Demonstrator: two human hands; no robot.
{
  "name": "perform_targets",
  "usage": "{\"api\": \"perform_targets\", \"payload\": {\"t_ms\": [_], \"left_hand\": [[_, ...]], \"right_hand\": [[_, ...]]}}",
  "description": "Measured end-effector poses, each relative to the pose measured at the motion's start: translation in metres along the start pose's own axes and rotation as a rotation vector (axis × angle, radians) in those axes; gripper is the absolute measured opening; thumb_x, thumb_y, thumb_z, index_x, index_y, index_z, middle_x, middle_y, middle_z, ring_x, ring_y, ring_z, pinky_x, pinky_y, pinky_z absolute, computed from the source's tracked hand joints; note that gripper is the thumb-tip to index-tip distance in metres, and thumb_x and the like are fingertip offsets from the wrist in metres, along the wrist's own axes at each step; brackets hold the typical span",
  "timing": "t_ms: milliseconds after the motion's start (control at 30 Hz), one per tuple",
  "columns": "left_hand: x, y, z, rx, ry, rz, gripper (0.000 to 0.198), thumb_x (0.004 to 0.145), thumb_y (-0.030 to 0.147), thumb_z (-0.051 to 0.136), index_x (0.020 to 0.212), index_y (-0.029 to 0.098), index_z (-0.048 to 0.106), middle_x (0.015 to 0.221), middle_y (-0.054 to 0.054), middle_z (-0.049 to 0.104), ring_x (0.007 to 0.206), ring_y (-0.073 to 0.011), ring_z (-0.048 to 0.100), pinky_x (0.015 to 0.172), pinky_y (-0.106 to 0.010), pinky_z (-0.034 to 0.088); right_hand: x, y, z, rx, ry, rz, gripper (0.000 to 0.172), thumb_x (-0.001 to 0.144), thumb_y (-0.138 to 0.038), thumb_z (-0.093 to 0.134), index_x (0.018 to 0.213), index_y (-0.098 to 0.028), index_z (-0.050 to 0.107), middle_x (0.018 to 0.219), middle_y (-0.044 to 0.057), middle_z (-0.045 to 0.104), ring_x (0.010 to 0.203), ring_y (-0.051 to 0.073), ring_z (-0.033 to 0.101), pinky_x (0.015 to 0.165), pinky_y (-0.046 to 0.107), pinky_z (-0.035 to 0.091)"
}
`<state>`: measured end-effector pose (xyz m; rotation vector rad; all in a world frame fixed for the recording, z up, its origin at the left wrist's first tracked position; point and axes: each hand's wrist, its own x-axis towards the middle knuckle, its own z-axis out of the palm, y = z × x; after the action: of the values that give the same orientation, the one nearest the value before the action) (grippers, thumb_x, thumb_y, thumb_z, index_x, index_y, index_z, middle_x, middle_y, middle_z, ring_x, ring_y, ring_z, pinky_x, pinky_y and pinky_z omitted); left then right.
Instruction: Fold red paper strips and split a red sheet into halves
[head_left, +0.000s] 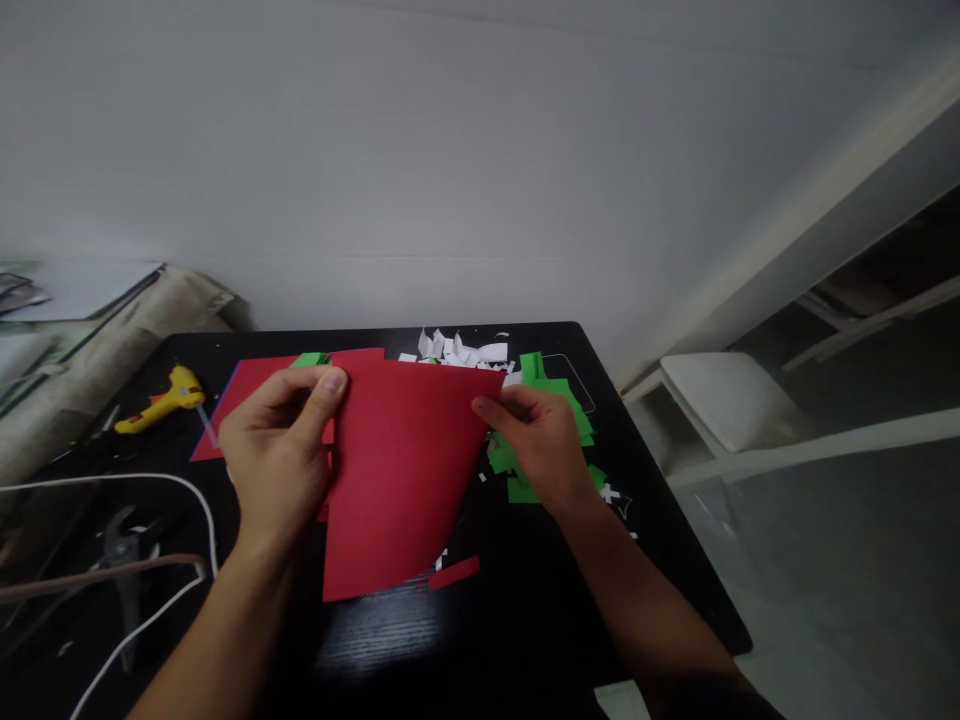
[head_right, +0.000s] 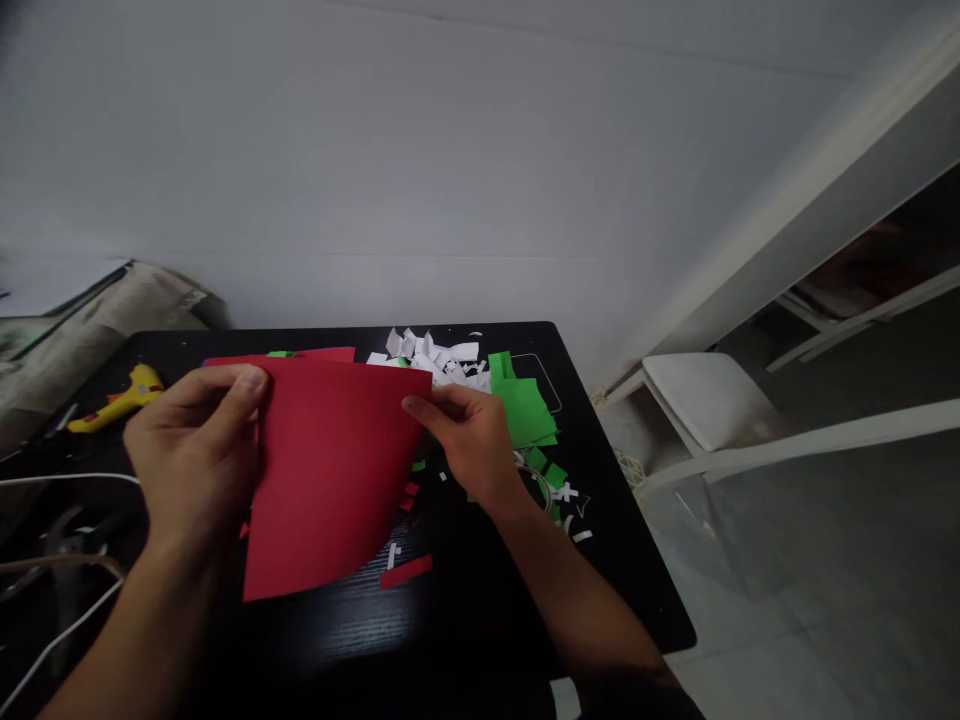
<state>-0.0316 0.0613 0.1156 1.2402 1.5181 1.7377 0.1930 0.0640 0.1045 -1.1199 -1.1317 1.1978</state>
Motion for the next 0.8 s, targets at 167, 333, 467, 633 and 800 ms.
{"api": "perform_targets", "payload": {"t_ms": [167,333,467,633,800], "left_hand": [[0.006,-0.002,-0.002,-0.099,-0.172,-0.086,0.014,0.086,0.036,0.079,0.082,0.023,0.076,0.075,0.001,0.064,0.064,-0.0105,0.056,0.059,-0.023,0.050],[0.012,0.009,-0.007,0.004,-0.334,-0.038,0.013,0.087,0.033,0.075,0.097,0.026,0.078,0.101,-0.005,0.074,0.089,-0.0164,0.069,0.077,-0.026,0.057],[0.009,0.018,-0.010,0.197,-0.590,0.069,0.018,0.088,0.040,0.074,0.097,0.026,0.078,0.099,-0.006,0.078,0.088,-0.0199,0.073,0.077,-0.030,0.059],[-0.002,0.022,-0.003,0.283,-0.842,0.067,0.022,0.091,0.044,0.070,0.099,0.024,0.076,0.085,-0.004,0.077,0.078,-0.0182,0.071,0.067,-0.027,0.056],[-0.006,0.019,0.006,0.322,-0.986,0.035,0.025,0.097,0.041,0.062,0.085,0.021,0.072,0.077,0.000,0.071,0.073,-0.0136,0.065,0.067,-0.024,0.049]], "right_hand": [[0.004,-0.001,-0.007,-0.050,-0.004,-0.015,0.013,0.077,-0.035,0.086,0.083,-0.024,0.082,0.085,0.004,0.081,0.081,0.021,0.076,0.074,0.036,0.064],[0.006,-0.006,-0.018,-0.164,-0.111,0.002,0.023,0.076,-0.044,0.086,0.079,-0.022,0.080,0.079,0.003,0.080,0.071,0.018,0.071,0.062,0.031,0.057],[-0.001,-0.008,-0.016,-0.280,-0.288,0.022,0.023,0.081,-0.042,0.083,0.081,-0.019,0.080,0.072,0.001,0.076,0.063,0.015,0.065,0.054,0.026,0.047],[-0.010,-0.011,-0.007,-0.390,-0.453,0.015,0.018,0.084,-0.034,0.080,0.077,-0.018,0.077,0.077,0.001,0.076,0.071,0.014,0.066,0.063,0.026,0.048],[-0.014,-0.012,-0.001,-0.413,-0.528,0.062,0.015,0.086,-0.031,0.076,0.078,-0.018,0.076,0.074,0.000,0.075,0.070,0.014,0.065,0.062,0.025,0.046]]}}
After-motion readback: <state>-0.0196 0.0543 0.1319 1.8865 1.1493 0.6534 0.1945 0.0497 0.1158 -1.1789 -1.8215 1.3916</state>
